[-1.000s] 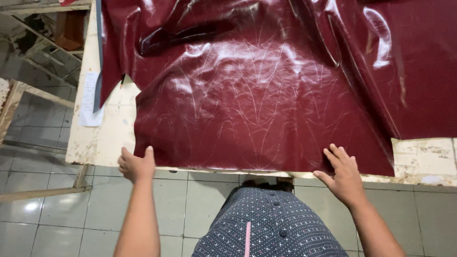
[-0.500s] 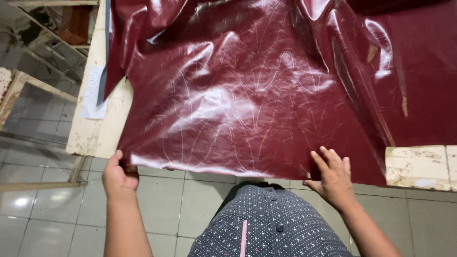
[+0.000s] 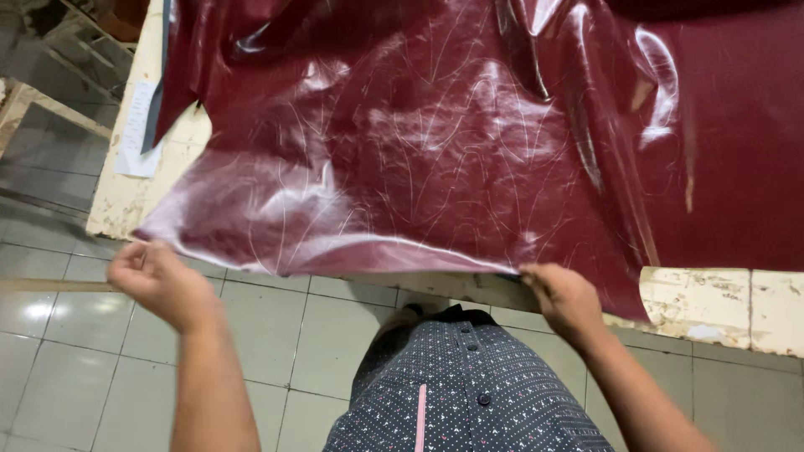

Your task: The person aligns small pink pattern pieces on a maroon sheet of shoe material, then picks up scissors and cuts the maroon material along chalk outlines. They carry cut pieces between tables, handle a glue bottle, and finally roll the maroon material around a gray rod.

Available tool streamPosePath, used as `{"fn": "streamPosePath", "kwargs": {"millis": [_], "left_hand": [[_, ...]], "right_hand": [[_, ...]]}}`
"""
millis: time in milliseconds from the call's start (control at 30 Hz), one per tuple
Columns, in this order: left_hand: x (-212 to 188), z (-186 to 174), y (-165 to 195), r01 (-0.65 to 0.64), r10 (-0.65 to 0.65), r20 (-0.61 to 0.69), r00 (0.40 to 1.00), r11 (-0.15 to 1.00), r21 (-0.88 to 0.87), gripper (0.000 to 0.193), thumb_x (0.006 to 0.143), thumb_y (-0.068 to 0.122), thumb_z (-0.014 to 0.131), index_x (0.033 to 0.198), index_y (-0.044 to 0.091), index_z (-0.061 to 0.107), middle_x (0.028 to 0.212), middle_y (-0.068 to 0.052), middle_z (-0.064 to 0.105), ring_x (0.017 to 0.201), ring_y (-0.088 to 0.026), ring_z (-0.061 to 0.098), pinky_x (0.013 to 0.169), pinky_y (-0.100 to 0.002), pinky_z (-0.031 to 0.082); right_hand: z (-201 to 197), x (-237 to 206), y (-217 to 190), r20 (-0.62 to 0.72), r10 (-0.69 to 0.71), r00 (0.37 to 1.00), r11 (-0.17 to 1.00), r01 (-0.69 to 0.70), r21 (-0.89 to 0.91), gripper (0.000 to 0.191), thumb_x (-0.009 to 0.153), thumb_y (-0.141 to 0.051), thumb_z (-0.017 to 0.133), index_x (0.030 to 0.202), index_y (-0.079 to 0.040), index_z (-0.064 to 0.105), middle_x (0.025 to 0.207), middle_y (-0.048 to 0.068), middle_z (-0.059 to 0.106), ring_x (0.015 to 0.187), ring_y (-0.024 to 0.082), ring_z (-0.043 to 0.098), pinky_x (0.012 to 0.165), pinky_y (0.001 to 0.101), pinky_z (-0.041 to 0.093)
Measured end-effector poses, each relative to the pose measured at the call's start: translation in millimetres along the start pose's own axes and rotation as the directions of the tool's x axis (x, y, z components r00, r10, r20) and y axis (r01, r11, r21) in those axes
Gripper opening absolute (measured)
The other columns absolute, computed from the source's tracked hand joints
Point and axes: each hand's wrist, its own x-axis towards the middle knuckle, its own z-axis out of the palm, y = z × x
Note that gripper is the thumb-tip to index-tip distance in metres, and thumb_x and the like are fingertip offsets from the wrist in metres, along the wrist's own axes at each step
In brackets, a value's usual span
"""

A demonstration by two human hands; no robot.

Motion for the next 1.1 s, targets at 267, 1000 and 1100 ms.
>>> {"fn": "streamPosePath", "kwargs": {"millis": [267,1000,1100], "left_hand": [[-149.5,76.7,-7.2,-0.774,0.166,0.911,0.377,0.597,0.212,0.051,0.081,0.022,0.079,0.128,0.008,0.065,0.14,-0.014,0.058,0.133,-0.033,0.052,0.113,-0.054,0.032],[-47.1,98.4,-27.5,-0.57,-0.55,0.835,0.026,0.678,0.464,0.028,0.086,0.029,0.076,0.1,0.009,0.064,0.085,-0.013,0.072,0.084,-0.035,0.07,0.075,-0.048,0.053],[-37.7,103.9,-37.0,-0.535,-0.545,0.838,0.025,0.701,0.472,0.021,0.086,0.027,0.074,0.098,0.011,0.068,0.085,-0.014,0.072,0.081,-0.036,0.072,0.075,-0.047,0.055]], "right_hand": [[-15.1,81.7,0.2,-0.089,-0.236,0.968,0.961,0.219,-0.17,0.014,0.084,-0.023,0.076,0.089,-0.01,0.076,0.079,0.007,0.072,0.078,0.03,0.07,0.084,0.0489,0.051],[-17.3,23.7,-2.7,0.346,0.232,0.909,0.971,-0.239,-0.022,0.04,0.081,-0.027,0.078,0.118,-0.014,0.069,0.109,0.008,0.074,0.105,0.027,0.07,0.09,0.0381,0.055],[-13.1,33.8,-7.9,0.306,0.34,0.889,0.922,-0.38,0.079,0.049,0.077,-0.026,0.081,0.12,-0.011,0.065,0.11,0.01,0.07,0.103,0.028,0.068,0.088,0.0401,0.054]]}}
